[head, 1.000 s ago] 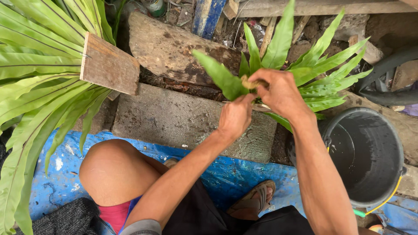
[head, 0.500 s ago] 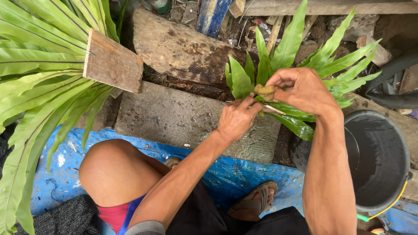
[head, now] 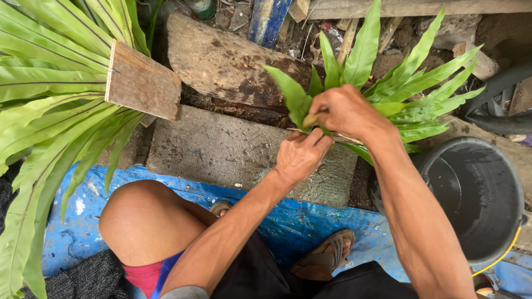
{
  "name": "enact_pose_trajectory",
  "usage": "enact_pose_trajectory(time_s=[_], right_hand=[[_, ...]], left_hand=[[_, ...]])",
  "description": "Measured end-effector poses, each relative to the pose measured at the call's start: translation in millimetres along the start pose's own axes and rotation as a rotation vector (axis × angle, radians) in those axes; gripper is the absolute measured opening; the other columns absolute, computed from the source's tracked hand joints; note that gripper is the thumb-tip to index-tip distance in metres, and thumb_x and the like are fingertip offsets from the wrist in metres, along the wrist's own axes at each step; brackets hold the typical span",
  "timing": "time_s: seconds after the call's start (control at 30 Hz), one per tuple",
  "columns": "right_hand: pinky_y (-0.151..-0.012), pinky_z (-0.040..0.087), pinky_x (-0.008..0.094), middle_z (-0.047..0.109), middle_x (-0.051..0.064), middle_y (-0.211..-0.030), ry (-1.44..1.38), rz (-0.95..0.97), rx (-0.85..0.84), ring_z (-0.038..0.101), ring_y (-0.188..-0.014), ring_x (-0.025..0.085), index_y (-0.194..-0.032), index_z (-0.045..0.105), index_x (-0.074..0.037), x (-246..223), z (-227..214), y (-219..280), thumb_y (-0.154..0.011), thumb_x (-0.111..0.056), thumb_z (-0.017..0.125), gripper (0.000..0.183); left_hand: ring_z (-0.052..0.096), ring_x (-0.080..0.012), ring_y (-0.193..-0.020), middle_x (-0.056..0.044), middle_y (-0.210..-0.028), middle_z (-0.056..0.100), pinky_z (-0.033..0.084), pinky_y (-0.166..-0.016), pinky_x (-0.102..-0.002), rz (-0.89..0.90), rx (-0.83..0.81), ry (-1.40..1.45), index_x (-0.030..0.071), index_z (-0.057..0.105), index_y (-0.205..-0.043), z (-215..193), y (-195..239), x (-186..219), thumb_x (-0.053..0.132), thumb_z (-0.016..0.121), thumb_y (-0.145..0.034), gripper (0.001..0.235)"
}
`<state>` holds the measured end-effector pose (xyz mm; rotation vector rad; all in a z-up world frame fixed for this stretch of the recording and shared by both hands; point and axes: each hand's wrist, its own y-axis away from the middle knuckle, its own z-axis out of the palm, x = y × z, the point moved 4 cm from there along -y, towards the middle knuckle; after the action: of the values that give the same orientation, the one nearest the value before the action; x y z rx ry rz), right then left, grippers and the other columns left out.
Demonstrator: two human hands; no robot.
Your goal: The person scrubs the leaves of a bird's nest fern with a sponge, repeatedly dipping the sponge into a bucket of water. The person holds the plant with one hand while scrubbing with the other, working on different leaves throughout the clip.
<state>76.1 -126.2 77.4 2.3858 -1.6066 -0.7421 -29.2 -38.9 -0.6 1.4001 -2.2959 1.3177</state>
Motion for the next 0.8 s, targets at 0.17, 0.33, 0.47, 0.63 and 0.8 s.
enact_pose_trajectory(time_s=[0.17, 0.33, 0.47, 0.63, 0.8], right_hand=[[-0.074, 0.059, 0.042, 0.076, 0.018, -0.090, 0.172, -0.086, -0.151, 0.074, -0.084, 0.030, -0.095, 0.082, -0.007, 1, 25, -25, -0.070, 0.005, 0.073, 0.029], [-0.071, 0.057, 0.043, 0.077, 0.016, -0.089, 0.270, -0.024, -0.334, 0.074, -0.082, 0.029, -0.092, 0.082, -0.008, 9, 35, -30, -0.075, 0.000, 0.074, 0.020], [-0.068, 0.056, 0.045, 0.081, 0.012, -0.089, 0.114, 0.018, -0.439, 0.076, -0.080, 0.028, -0.100, 0.081, -0.012, 15, 27, -24, -0.079, 0.004, 0.066, 0.031], [-0.079, 0.057, 0.040, 0.080, 0.012, -0.099, 0.110, 0.015, -0.379, 0.075, -0.088, 0.025, -0.108, 0.081, -0.012, 11, 20, -19, -0.079, 0.004, 0.066, 0.037], [-0.085, 0.057, 0.046, 0.080, 0.012, -0.108, 0.109, 0.105, -0.494, 0.074, -0.096, 0.030, -0.115, 0.080, -0.018, 22, 15, -14, -0.086, 0.000, 0.059, 0.041]], left_hand=[[0.066, -0.0242, -0.065, -0.003, -0.091, 0.060, 0.056, -0.065, -0.040, -0.012, 0.006, 0.070, 0.016, 0.067, -0.100, -10, -1, -2, 0.017, 0.079, -0.083, 0.021], [0.068, -0.0240, -0.069, -0.001, -0.091, 0.060, 0.056, -0.065, -0.039, -0.081, 0.042, 0.079, 0.020, 0.069, -0.104, -17, -2, -7, 0.014, 0.079, -0.080, 0.027], [0.066, -0.0264, -0.066, -0.003, -0.092, 0.061, 0.055, -0.062, -0.040, -0.110, 0.028, 0.114, 0.016, 0.069, -0.100, -13, -2, -15, 0.017, 0.081, -0.082, 0.022], [0.064, -0.0272, -0.061, -0.002, -0.089, 0.063, 0.054, -0.059, -0.040, -0.216, 0.059, 0.108, 0.014, 0.069, -0.094, -7, -7, -21, 0.020, 0.080, -0.085, 0.016], [0.066, -0.0266, -0.060, -0.004, -0.086, 0.062, 0.053, -0.056, -0.042, -0.417, -0.001, 0.173, 0.013, 0.058, -0.110, -2, -11, -25, 0.037, 0.084, -0.085, 0.044]])
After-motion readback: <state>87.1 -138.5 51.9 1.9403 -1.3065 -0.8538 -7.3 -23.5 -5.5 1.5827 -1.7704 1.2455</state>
